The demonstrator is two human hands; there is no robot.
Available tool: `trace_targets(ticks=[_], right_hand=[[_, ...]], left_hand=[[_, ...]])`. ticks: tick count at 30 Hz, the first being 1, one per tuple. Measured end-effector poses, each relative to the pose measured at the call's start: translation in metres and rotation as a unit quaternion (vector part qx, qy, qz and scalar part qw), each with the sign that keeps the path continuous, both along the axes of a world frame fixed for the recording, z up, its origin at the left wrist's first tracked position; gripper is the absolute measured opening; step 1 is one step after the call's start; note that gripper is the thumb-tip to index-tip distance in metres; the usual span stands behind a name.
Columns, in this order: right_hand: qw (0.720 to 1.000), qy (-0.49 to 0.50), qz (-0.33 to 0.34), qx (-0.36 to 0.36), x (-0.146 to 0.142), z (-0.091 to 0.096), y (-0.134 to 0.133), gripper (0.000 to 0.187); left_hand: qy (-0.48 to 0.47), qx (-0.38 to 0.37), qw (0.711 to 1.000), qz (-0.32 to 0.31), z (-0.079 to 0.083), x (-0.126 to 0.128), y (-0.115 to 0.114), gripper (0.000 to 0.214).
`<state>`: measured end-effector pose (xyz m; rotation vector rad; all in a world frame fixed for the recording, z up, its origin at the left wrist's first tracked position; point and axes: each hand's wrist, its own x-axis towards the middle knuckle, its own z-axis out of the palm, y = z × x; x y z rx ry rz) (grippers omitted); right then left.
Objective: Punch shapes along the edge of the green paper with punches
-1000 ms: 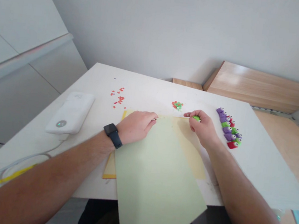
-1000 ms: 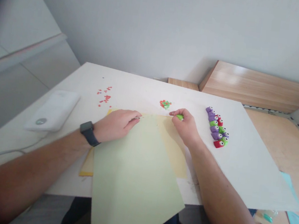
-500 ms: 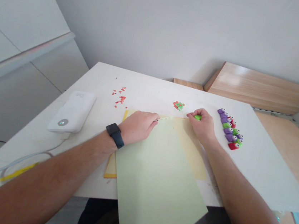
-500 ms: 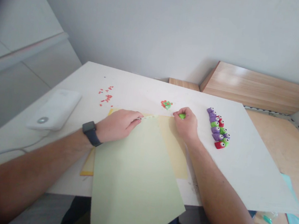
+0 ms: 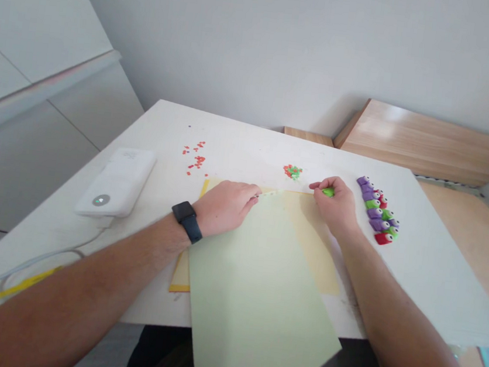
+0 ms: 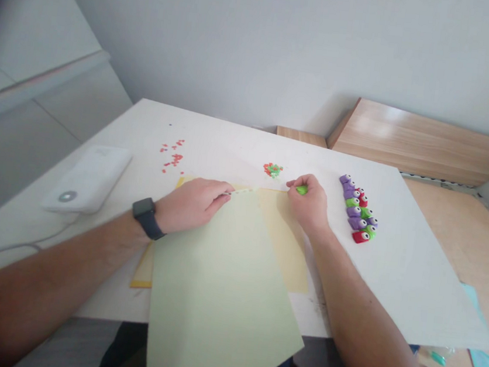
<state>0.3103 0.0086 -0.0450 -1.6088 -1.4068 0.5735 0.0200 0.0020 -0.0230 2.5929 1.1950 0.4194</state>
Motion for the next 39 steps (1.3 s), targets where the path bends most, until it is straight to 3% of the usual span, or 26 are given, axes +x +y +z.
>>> trace_targets(ticks=[4, 11, 18, 25, 39], right_hand=[[0.999, -0.023, 0.016, -0.025, 0.002, 0.003, -0.003, 0.012], [0.998, 0.044, 0.043, 0.000, -0.001, 0.007, -0.005, 0.013], [0.995, 0.077, 0.054, -0.039, 0.000, 0.005, -0.005, 0.017], [0.996, 0.055, 0.065, -0.030, -0.003, 0.007, -0.006, 0.013], [0.983, 0.134, 0.117, -0.033, -0.011, 0.010, -0.006, 0.020]], left_hand=[[0.000, 0.001, 1.000, -0.004, -0.001, 0.000, 0.000, 0.025], [-0.003, -0.002, 1.000, -0.001, 0.000, 0.001, 0.000, 0.024], [-0.002, -0.001, 1.000, 0.000, -0.001, 0.000, 0.001, 0.025], [0.004, 0.000, 1.000, -0.001, 0.000, 0.001, 0.000, 0.026], [-0.002, 0.001, 1.000, 0.000, -0.003, 0.000, 0.001, 0.027]])
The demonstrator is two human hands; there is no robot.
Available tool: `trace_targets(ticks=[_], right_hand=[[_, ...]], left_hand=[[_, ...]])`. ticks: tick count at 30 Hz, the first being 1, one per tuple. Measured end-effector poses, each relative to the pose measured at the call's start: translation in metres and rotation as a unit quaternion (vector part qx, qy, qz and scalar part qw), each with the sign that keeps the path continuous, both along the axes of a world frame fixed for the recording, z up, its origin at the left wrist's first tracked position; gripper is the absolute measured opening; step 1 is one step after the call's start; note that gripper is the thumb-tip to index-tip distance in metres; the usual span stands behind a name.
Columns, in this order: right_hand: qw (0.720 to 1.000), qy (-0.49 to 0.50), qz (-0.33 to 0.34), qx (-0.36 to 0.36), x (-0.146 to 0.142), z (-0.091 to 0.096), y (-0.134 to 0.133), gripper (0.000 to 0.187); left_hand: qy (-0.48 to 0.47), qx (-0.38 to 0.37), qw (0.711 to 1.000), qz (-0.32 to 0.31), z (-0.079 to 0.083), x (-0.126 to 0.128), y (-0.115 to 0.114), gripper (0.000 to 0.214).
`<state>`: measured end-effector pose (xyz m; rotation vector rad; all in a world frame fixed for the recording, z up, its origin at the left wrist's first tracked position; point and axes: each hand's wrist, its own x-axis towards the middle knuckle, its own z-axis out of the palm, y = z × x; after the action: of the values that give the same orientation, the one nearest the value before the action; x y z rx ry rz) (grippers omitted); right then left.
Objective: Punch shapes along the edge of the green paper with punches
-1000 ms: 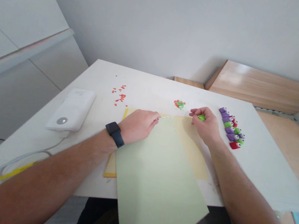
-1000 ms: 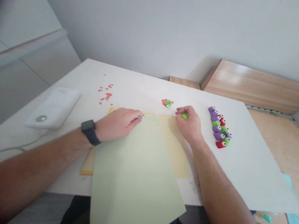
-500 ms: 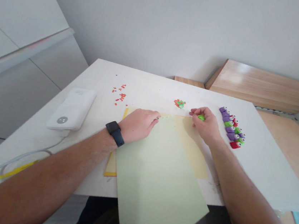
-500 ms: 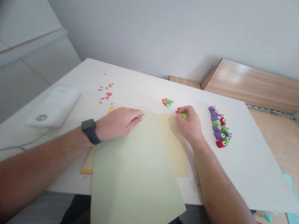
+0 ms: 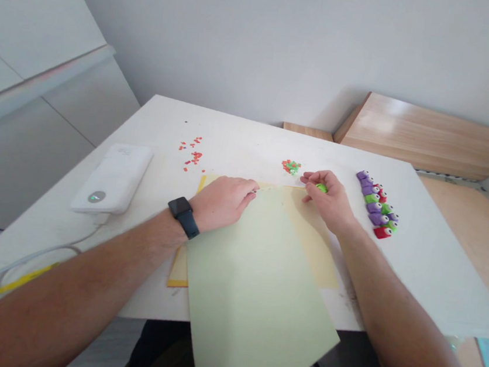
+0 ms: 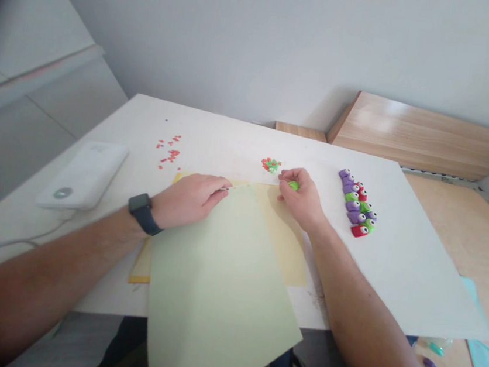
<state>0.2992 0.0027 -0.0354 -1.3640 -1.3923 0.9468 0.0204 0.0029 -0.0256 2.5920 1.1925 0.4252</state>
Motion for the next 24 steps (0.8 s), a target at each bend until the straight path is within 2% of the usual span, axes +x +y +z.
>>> trace_targets(ticks=[4, 7, 13, 19, 24], right_hand=[[0.993, -0.087, -0.077, 0.012, 0.006, 0.001, -0.002, 0.019], [0.981, -0.166, -0.096, 0.017, 0.008, 0.003, -0.004, 0.019], [0.969, -0.243, -0.051, 0.004, 0.008, 0.006, -0.013, 0.018], [0.964, -0.264, 0.017, -0.027, 0.008, 0.009, -0.021, 0.030], [0.956, -0.289, 0.037, -0.042, 0.003, 0.016, -0.026, 0.035]], left_hand=[[0.000, -0.004, 1.000, 0.001, 0.000, 0.000, 0.000, 0.027], [-0.005, -0.004, 1.000, 0.003, 0.000, -0.001, 0.000, 0.027], [-0.008, 0.004, 1.000, 0.007, -0.001, -0.001, 0.001, 0.028], [-0.013, 0.055, 0.998, 0.008, -0.002, -0.001, 0.004, 0.030], [-0.009, 0.085, 0.996, 0.023, -0.004, -0.002, 0.005, 0.029]])
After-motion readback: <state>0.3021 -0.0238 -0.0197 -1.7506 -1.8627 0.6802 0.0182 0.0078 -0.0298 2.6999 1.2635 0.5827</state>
